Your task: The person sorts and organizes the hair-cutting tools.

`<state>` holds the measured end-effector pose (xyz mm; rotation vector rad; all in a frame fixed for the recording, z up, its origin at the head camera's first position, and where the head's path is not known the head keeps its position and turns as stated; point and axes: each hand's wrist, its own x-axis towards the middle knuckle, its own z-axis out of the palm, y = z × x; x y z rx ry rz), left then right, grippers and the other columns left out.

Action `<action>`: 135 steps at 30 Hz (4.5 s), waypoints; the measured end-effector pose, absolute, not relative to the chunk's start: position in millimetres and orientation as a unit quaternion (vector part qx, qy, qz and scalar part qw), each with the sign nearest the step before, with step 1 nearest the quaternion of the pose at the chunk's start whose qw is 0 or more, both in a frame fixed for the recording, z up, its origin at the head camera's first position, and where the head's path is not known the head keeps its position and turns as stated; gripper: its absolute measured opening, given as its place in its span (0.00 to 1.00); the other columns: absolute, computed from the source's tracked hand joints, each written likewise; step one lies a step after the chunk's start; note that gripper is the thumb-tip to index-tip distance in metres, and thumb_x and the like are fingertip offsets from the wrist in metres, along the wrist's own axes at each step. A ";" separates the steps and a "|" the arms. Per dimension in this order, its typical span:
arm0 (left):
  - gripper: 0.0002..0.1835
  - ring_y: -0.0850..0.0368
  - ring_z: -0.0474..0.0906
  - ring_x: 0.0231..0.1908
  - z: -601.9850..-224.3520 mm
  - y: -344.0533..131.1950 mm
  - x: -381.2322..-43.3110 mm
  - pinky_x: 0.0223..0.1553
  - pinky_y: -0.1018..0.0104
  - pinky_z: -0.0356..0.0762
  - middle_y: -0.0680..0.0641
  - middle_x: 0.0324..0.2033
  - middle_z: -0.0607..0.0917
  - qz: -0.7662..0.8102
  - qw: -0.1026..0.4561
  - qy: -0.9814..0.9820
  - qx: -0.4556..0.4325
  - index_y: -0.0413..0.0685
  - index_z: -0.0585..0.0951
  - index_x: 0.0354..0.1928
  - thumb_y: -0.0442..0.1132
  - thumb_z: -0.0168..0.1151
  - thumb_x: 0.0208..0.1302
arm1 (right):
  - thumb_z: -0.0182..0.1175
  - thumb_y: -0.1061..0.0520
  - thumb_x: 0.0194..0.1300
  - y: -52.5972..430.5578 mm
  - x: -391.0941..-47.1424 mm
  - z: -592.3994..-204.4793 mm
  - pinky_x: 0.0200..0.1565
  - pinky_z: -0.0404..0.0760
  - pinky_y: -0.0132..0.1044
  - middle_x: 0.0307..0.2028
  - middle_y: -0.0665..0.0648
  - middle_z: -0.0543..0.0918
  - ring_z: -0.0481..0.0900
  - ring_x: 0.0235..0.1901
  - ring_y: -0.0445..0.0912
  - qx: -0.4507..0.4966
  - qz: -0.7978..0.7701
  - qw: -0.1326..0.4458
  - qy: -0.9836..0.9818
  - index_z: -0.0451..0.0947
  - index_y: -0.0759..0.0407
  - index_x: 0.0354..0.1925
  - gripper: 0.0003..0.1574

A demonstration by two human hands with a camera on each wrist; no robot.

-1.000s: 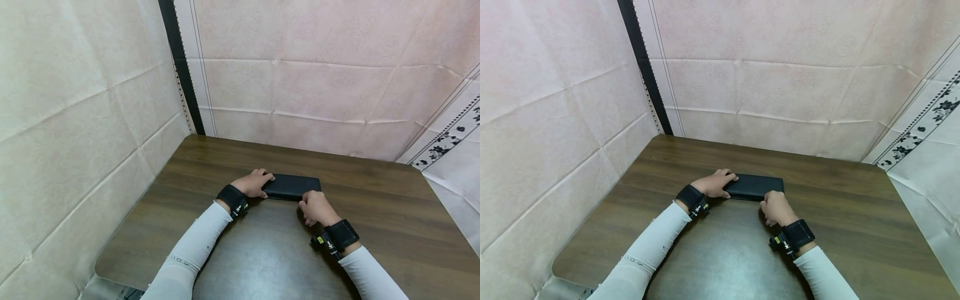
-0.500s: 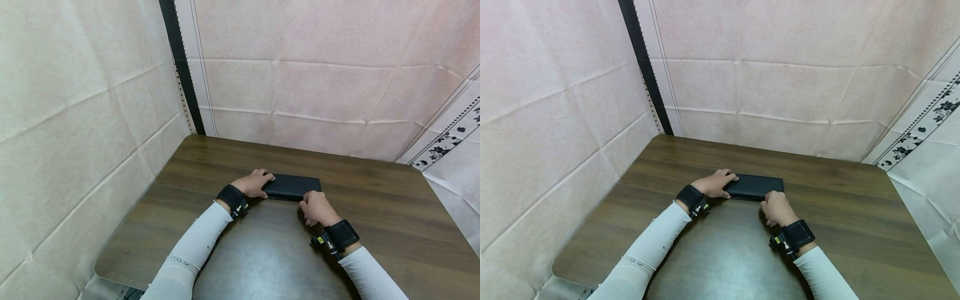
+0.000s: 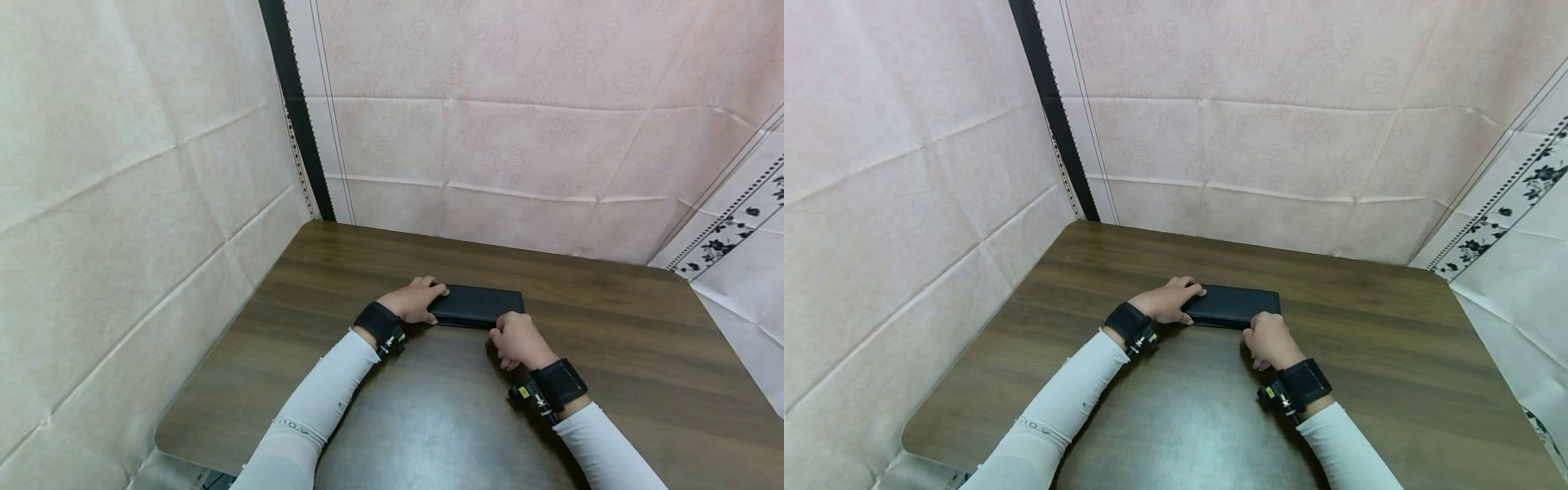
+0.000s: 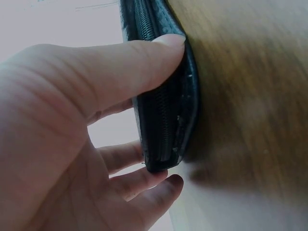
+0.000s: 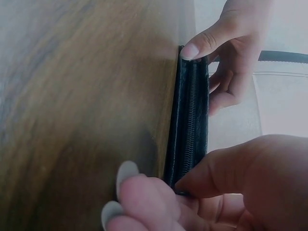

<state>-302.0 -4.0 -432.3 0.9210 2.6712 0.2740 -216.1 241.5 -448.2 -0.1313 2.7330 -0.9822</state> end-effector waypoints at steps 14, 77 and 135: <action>0.35 0.51 0.55 0.69 -434.3 -4.1 -302.4 0.64 0.58 0.66 0.48 0.70 0.58 0.080 0.137 0.932 0.326 0.64 0.63 0.70 0.52 0.64 0.62 | 0.51 0.60 0.69 243.9 -215.4 -445.0 0.16 0.79 0.38 0.13 0.57 0.78 0.79 0.11 0.45 -0.041 -0.318 0.108 0.941 0.74 0.64 0.20 0.20; 0.48 0.52 0.52 0.72 -439.7 -9.0 -313.1 0.67 0.56 0.61 0.48 0.73 0.56 0.096 0.132 0.931 0.327 0.63 0.53 0.75 0.62 0.65 0.57 | 0.54 0.56 0.69 233.9 -218.3 -449.9 0.18 0.72 0.33 0.13 0.45 0.73 0.72 0.09 0.39 -0.216 -0.242 0.057 0.944 0.74 0.49 0.21 0.17; 0.47 0.50 0.48 0.73 -443.5 -6.2 -314.9 0.71 0.49 0.51 0.48 0.74 0.54 0.077 0.141 0.934 0.320 0.64 0.50 0.75 0.60 0.63 0.59 | 0.60 0.58 0.64 245.4 -220.8 -443.6 0.18 0.74 0.37 0.12 0.50 0.77 0.74 0.11 0.44 -0.144 -0.288 0.095 0.942 0.83 0.52 0.22 0.14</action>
